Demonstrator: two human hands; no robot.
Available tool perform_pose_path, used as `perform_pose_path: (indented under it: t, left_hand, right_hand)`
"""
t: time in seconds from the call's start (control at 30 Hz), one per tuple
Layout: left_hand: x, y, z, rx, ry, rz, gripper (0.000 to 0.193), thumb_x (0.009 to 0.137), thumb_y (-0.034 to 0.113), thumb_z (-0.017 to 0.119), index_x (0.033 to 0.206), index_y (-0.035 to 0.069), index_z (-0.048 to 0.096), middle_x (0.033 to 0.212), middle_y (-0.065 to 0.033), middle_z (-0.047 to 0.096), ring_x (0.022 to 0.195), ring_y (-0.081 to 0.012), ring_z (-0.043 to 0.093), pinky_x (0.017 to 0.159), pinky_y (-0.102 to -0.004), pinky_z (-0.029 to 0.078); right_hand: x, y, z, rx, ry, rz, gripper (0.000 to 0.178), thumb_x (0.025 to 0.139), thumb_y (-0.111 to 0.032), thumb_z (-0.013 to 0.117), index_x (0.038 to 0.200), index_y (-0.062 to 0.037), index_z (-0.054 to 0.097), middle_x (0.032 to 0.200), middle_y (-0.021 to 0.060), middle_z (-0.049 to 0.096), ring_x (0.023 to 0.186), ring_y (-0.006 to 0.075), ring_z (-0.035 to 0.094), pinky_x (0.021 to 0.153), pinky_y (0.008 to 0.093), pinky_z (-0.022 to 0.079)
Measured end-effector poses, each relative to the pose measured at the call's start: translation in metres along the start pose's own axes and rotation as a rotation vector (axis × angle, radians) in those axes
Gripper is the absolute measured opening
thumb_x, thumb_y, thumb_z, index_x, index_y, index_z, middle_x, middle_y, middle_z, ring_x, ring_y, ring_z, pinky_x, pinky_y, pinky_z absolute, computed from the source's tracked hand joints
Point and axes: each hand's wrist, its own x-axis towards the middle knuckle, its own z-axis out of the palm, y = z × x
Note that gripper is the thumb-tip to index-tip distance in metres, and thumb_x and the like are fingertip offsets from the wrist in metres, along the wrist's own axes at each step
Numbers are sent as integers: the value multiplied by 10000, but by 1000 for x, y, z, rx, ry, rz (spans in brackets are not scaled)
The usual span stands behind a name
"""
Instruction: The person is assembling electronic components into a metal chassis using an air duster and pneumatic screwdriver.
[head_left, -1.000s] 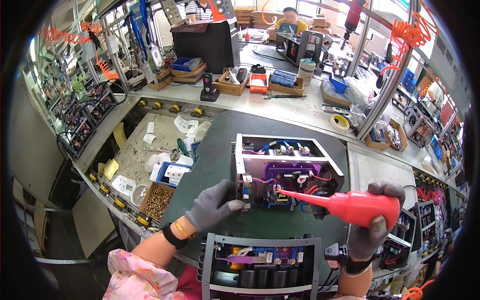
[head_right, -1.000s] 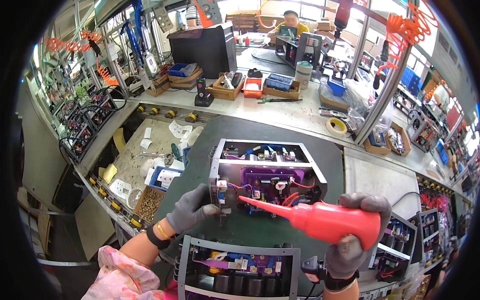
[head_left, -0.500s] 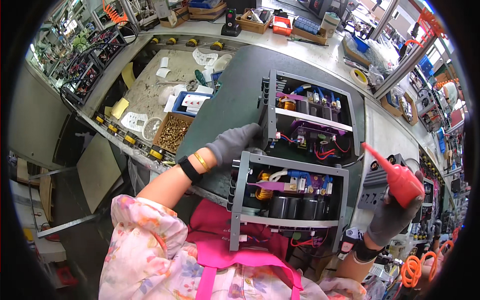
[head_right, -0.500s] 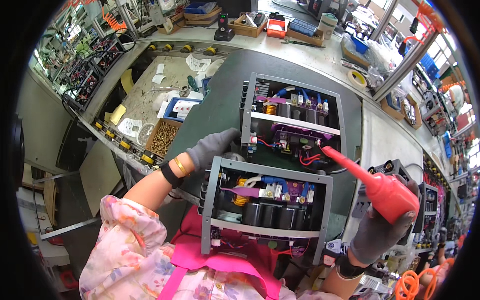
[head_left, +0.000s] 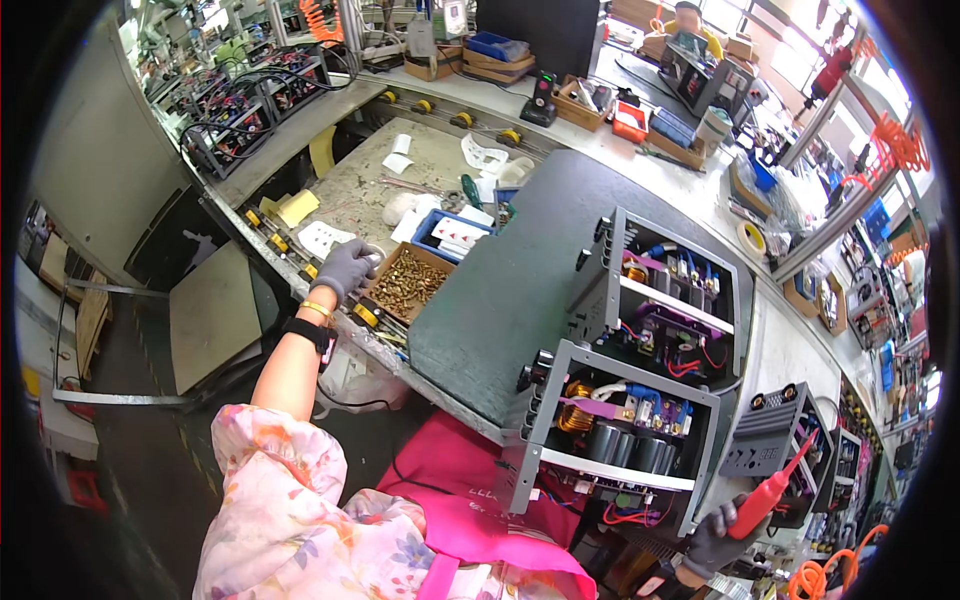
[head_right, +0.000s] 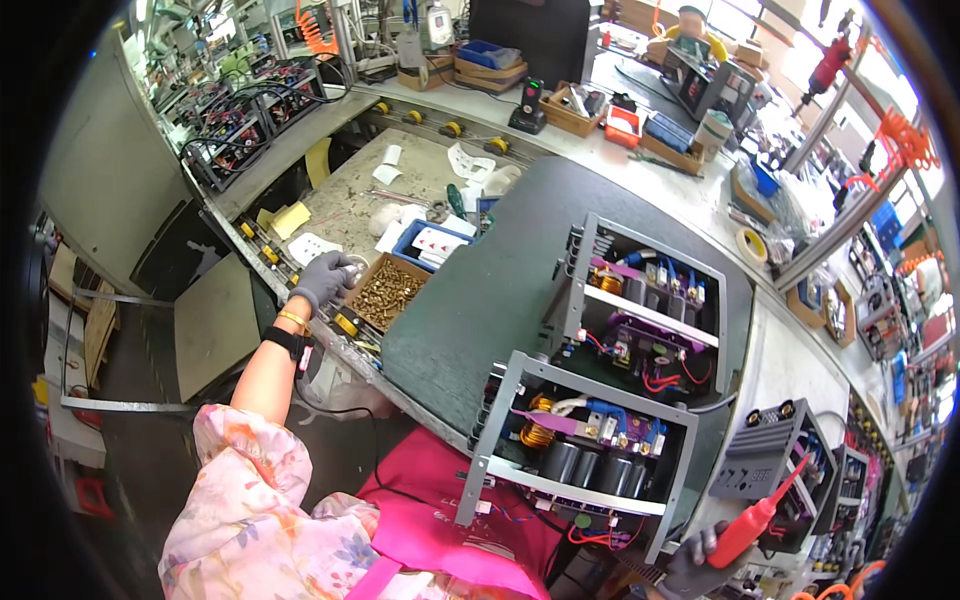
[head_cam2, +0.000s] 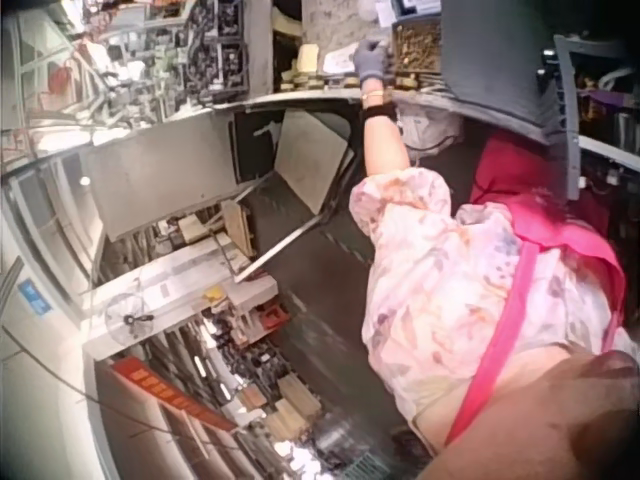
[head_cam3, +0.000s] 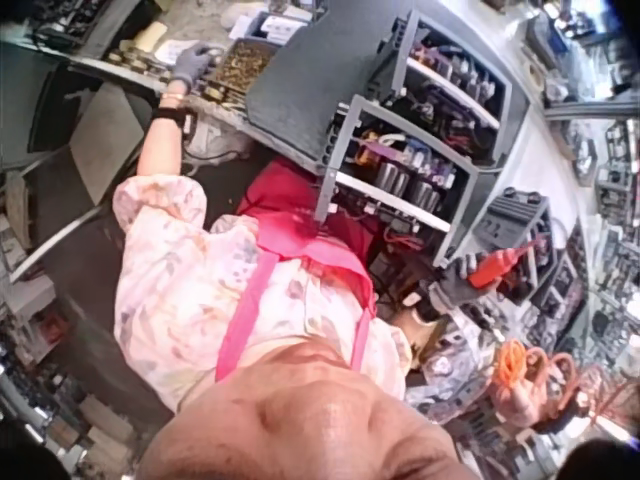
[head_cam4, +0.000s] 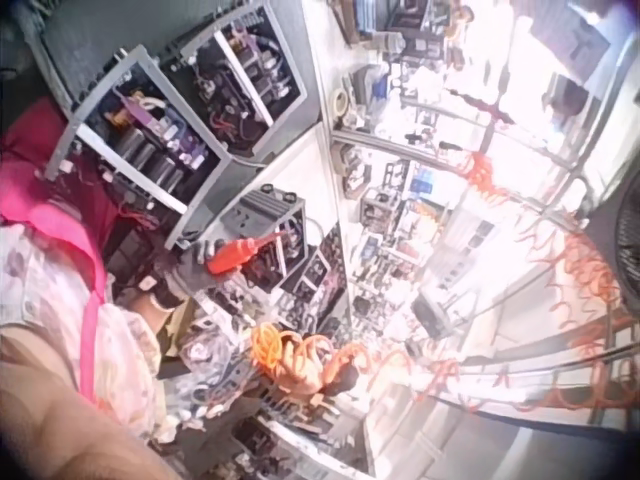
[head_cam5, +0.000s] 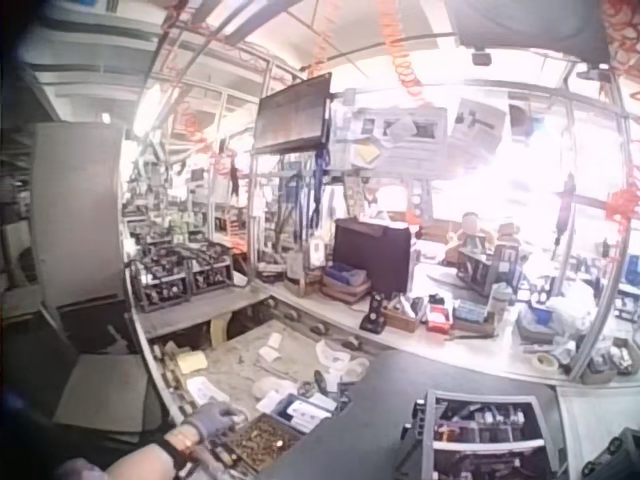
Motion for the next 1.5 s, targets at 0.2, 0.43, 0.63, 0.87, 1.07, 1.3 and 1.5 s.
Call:
perform_pose_path:
  t: [0.2, 0.43, 0.63, 0.87, 1.07, 1.3, 1.5]
  left_hand:
    - [92, -82, -15, 842, 25, 85, 313, 771, 243, 584, 1009, 56, 668, 945, -189, 674, 863, -364, 649, 719, -447, 508]
    - [109, -92, -6, 1034, -79, -32, 563, 791, 355, 648, 1287, 127, 510, 1161, -264, 609, 1094, -429, 578, 930, -458, 476]
    - [113, -89, 2, 1114, -60, 69, 542, 832, 324, 628, 1327, 175, 464, 1023, -236, 650, 985, -422, 617, 849, -482, 488]
    - [111, -99, -11, 876, -35, 192, 355, 707, 8, 644, 1054, 78, 665, 759, -201, 677, 692, -302, 682, 661, -389, 534]
    - [135, -143, -14, 489, 108, 138, 62, 712, -3, 654, 667, -37, 628, 542, -128, 592, 459, -206, 595, 473, -348, 479]
    - [181, -206, -38, 101, 152, 91, 198, 767, 37, 632, 618, 19, 503, 510, -19, 478, 422, -173, 479, 393, -317, 353]
    - [141, -137, 6, 458, 157, 203, 186, 817, 124, 661, 687, 4, 604, 531, -58, 529, 462, -185, 502, 425, -345, 379]
  right_hand:
    - [-17, 40, 51, 300, 267, -125, 648, 873, -473, 630, 1286, -4, 456, 1027, 117, 580, 779, 159, 492, 636, 281, 458]
    - [-25, 52, 37, -153, 179, -118, 673, 816, -401, 696, 1299, -18, 423, 1041, 132, 615, 862, 213, 581, 737, 342, 458]
    - [-2, 49, 51, -584, 296, -222, 555, 766, -184, 738, 1232, -45, 472, 1099, 135, 620, 998, 242, 600, 891, 400, 479]
    - [50, 61, -13, -1252, 414, -356, 581, 682, -64, 801, 1174, -63, 491, 1082, 79, 580, 1024, 228, 576, 893, 342, 479]
    - [74, 59, 0, -1963, 484, -310, 575, 708, -295, 780, 1170, -52, 539, 1020, 171, 629, 924, 346, 622, 827, 417, 497]
    - [75, 63, -2, -2226, 471, -125, 670, 752, -427, 715, 1240, -54, 449, 1040, 206, 620, 884, 389, 629, 743, 465, 514]
    - [59, 56, 17, -2275, 573, 68, 655, 768, -442, 705, 1240, -53, 470, 1059, 217, 623, 889, 407, 626, 764, 482, 503]
